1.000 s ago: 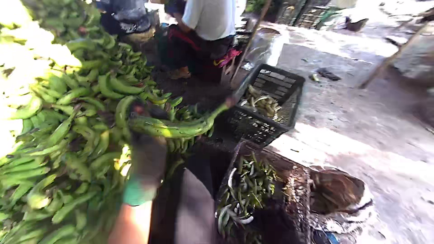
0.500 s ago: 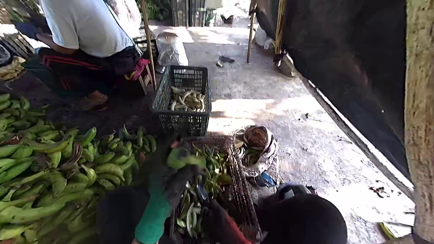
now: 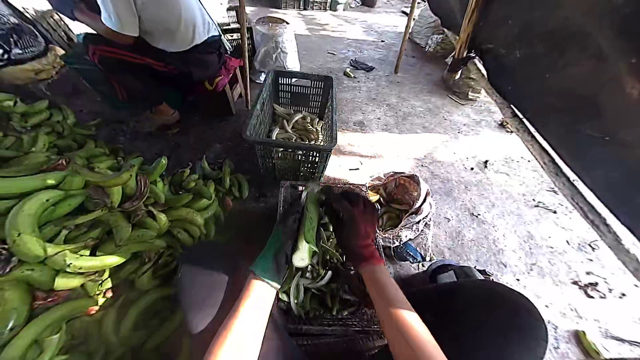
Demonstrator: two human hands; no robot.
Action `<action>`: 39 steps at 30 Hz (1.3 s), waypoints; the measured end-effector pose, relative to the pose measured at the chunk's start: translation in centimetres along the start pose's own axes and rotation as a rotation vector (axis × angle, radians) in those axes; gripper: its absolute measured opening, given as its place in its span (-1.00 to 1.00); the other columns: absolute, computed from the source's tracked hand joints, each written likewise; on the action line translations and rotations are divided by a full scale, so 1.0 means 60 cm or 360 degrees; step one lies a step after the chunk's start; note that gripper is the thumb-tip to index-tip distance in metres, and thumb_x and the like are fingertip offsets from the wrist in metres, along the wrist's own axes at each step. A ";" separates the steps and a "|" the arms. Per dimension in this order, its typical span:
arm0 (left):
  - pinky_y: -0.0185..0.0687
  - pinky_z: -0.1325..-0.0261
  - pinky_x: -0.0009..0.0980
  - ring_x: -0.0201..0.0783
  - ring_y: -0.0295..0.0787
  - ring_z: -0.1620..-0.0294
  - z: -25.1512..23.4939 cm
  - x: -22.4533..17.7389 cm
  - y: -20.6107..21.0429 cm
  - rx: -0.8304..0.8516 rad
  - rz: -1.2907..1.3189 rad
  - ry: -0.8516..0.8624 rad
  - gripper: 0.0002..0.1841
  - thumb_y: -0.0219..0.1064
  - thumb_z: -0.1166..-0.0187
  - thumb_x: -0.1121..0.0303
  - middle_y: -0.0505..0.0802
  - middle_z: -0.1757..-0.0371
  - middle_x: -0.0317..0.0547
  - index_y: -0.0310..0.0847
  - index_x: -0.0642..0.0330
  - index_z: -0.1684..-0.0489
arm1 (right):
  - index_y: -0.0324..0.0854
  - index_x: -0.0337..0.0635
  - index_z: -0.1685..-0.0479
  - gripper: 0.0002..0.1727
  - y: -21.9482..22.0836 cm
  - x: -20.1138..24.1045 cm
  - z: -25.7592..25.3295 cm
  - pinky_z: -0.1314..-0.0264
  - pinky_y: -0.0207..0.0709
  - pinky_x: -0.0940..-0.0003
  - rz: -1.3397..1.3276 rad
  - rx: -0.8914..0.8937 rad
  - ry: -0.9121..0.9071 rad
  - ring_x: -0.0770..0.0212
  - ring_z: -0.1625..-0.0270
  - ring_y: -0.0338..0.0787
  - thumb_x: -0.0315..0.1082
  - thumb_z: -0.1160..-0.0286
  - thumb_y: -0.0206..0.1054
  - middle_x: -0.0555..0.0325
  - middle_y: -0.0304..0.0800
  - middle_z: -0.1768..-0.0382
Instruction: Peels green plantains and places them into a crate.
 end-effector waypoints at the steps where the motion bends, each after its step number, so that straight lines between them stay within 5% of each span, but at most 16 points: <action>1: 0.66 -0.04 -0.62 -0.59 0.69 0.07 0.001 0.012 -0.001 0.0048 0.0011 -0.0067 -0.64 -0.10 -0.87 0.40 0.76 -0.02 -0.19 0.40 0.39 -0.46 | 0.71 0.27 -0.45 -0.53 0.005 -0.024 -0.026 -0.24 0.50 -0.42 -0.0004 -0.0010 0.0119 -0.35 -0.21 0.76 -0.29 -0.55 0.35 -0.19 0.84 -0.12; 3: 0.64 0.00 -0.64 -0.63 0.67 0.10 0.001 0.013 -0.009 -0.0060 -0.0028 -0.0029 -0.66 -0.07 -0.86 0.41 0.75 0.02 -0.20 0.40 0.39 -0.44 | 0.57 0.11 -0.58 -0.53 0.002 -0.067 -0.042 -0.25 0.58 -0.27 -0.0238 0.0021 0.0358 -0.16 -0.21 0.78 -0.21 -0.69 0.25 -0.11 0.81 -0.21; 6: 0.55 -0.10 -0.68 -0.62 0.61 0.01 -0.042 0.020 -0.061 -0.0290 -0.0194 0.0302 -0.64 0.00 -0.81 0.47 0.72 -0.06 -0.04 0.37 0.56 -0.42 | 0.69 0.00 -0.45 -0.53 0.012 -0.033 0.037 -0.09 0.71 -0.15 -0.0452 0.0167 0.0217 -0.02 -0.02 0.85 -0.16 -0.58 0.28 -0.02 0.86 -0.07; 9: 0.44 -0.18 -0.75 -0.66 0.54 -0.05 -0.060 0.014 -0.062 -0.0418 -0.0131 0.0516 -0.61 -0.03 -0.76 0.54 0.65 -0.09 0.01 0.25 0.65 -0.45 | 0.84 0.15 -0.23 -0.58 0.030 0.015 0.148 -0.14 0.58 -0.33 -0.0413 0.0127 -0.0010 -0.17 -0.08 0.83 -0.11 -0.40 0.31 -0.03 0.88 -0.02; 12: 0.60 -0.08 -0.63 -0.58 0.65 0.05 -0.028 0.020 -0.024 -0.0172 -0.0043 0.0155 -0.67 0.02 -0.77 0.55 0.73 -0.03 -0.07 0.39 0.53 -0.41 | 0.86 0.19 -0.21 -0.60 0.022 -0.002 0.087 -0.36 0.39 -0.50 -0.0225 0.0054 -0.0021 -0.37 -0.25 0.73 -0.31 -0.38 0.39 -0.13 0.86 -0.08; 14: 0.64 -0.10 -0.57 -0.55 0.69 0.03 -0.011 0.037 0.009 0.0227 0.0108 -0.0063 -0.65 -0.06 -0.82 0.44 0.74 -0.03 -0.18 0.36 0.40 -0.46 | 0.81 0.22 -0.30 -0.58 0.008 -0.026 -0.003 -0.48 0.23 -0.55 -0.0146 0.0106 0.0096 -0.42 -0.38 0.63 -0.32 -0.46 0.41 -0.19 0.81 -0.17; 16: 0.66 -0.01 -0.62 -0.63 0.68 0.12 -0.011 0.044 0.032 0.0303 0.0024 0.0035 -0.63 0.00 -0.79 0.32 0.72 0.09 -0.32 0.34 0.30 -0.46 | 0.67 0.34 -0.49 -0.52 0.004 -0.055 -0.053 -0.49 0.23 -0.49 -0.0165 0.0182 0.0297 -0.32 -0.43 0.56 -0.25 -0.57 0.37 -0.12 0.73 -0.29; 19: 0.69 -0.17 -0.40 -0.41 0.70 -0.08 -0.041 0.019 -0.010 -0.0362 -0.0169 0.0303 -0.48 0.08 -0.81 0.24 0.73 -0.17 0.05 0.24 0.37 -0.63 | 0.70 0.22 -0.45 -0.56 0.025 -0.037 0.010 -0.53 0.29 -0.44 -0.0410 0.0158 0.0403 -0.21 -0.45 0.63 -0.20 -0.59 0.28 -0.05 0.76 -0.32; 23: 0.59 -0.27 -0.49 -0.46 0.61 -0.20 -0.049 -0.001 -0.038 -0.0968 0.0316 0.0620 -0.44 0.04 -0.79 0.36 0.59 -0.30 0.01 -0.03 0.34 -0.72 | 0.83 -0.05 -0.22 -0.58 0.065 -0.002 0.136 -0.32 0.40 -0.45 -0.0600 -0.0113 0.0259 -0.27 -0.22 0.75 -0.24 -0.40 0.28 -0.14 0.84 -0.09; 25: 0.67 -0.10 -0.50 -0.48 0.68 0.00 -0.041 0.001 -0.018 -0.0839 0.0279 0.0501 -0.56 0.06 -0.79 0.39 0.69 -0.10 -0.04 0.20 0.38 -0.58 | 0.81 0.00 -0.30 -0.58 0.054 -0.013 0.096 -0.42 0.38 -0.44 -0.0580 -0.0019 0.0213 -0.25 -0.28 0.72 -0.30 -0.48 0.25 -0.12 0.83 -0.13; 28: 0.61 -0.17 -0.56 -0.52 0.67 -0.06 -0.038 0.004 0.013 -0.0185 -0.0011 0.0175 -0.57 0.00 -0.84 0.35 0.72 -0.17 -0.04 0.29 0.39 -0.58 | 0.69 0.07 -0.47 -0.56 0.051 -0.039 0.006 -0.67 0.26 -0.21 -0.0665 0.0467 0.0183 -0.04 -0.48 0.63 -0.34 -0.65 0.18 -0.01 0.77 -0.33; 31: 0.77 -0.07 -0.45 -0.44 0.78 0.05 -0.030 0.016 0.022 0.0376 -0.0115 -0.0072 -0.54 0.02 -0.83 0.16 0.81 -0.03 -0.15 0.37 0.28 -0.54 | 0.67 0.18 -0.49 -0.59 0.083 -0.071 -0.038 -0.62 0.41 -0.01 -0.0675 0.0757 0.0144 0.19 -0.41 0.70 -0.24 -0.77 0.10 0.19 0.80 -0.33; 34: 0.75 -0.11 -0.47 -0.49 0.78 0.02 -0.008 0.026 0.015 0.0631 -0.0071 -0.0131 -0.49 0.13 -0.73 0.17 0.80 -0.04 -0.27 0.31 0.23 -0.59 | 0.62 0.10 -0.51 -0.57 0.106 -0.106 -0.034 -0.50 0.47 -0.10 -0.0594 0.0926 0.0351 0.11 -0.34 0.75 -0.13 -0.82 0.04 0.08 0.80 -0.29; 37: 0.80 0.03 -0.37 -0.37 0.82 0.11 -0.031 0.040 -0.016 0.0211 0.0380 -0.0052 -0.60 -0.01 -0.79 0.30 0.83 0.03 -0.15 0.36 0.25 -0.52 | 0.60 -0.14 -0.48 -0.58 0.088 -0.101 -0.007 -0.53 0.48 -0.04 -0.0613 0.0675 0.0504 0.02 -0.38 0.71 -0.24 -0.78 0.09 -0.09 0.75 -0.31; 39: 0.74 0.23 -0.43 -0.40 0.75 0.33 -0.052 0.053 -0.041 -0.0275 0.0516 0.0015 -0.63 -0.16 -0.90 0.27 0.79 0.26 -0.16 0.53 0.30 -0.18 | 0.66 -0.23 -0.43 -0.55 0.069 -0.054 0.047 -0.61 0.32 -0.27 -0.0499 0.0565 0.0355 -0.26 -0.48 0.61 -0.38 -0.56 0.25 -0.26 0.68 -0.39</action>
Point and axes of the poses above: each hand's wrist, its own z-axis away from the middle knuckle, its own y-axis out of the palm, x = y × z, the point moved 7 cm from there along -z, towards the middle knuckle
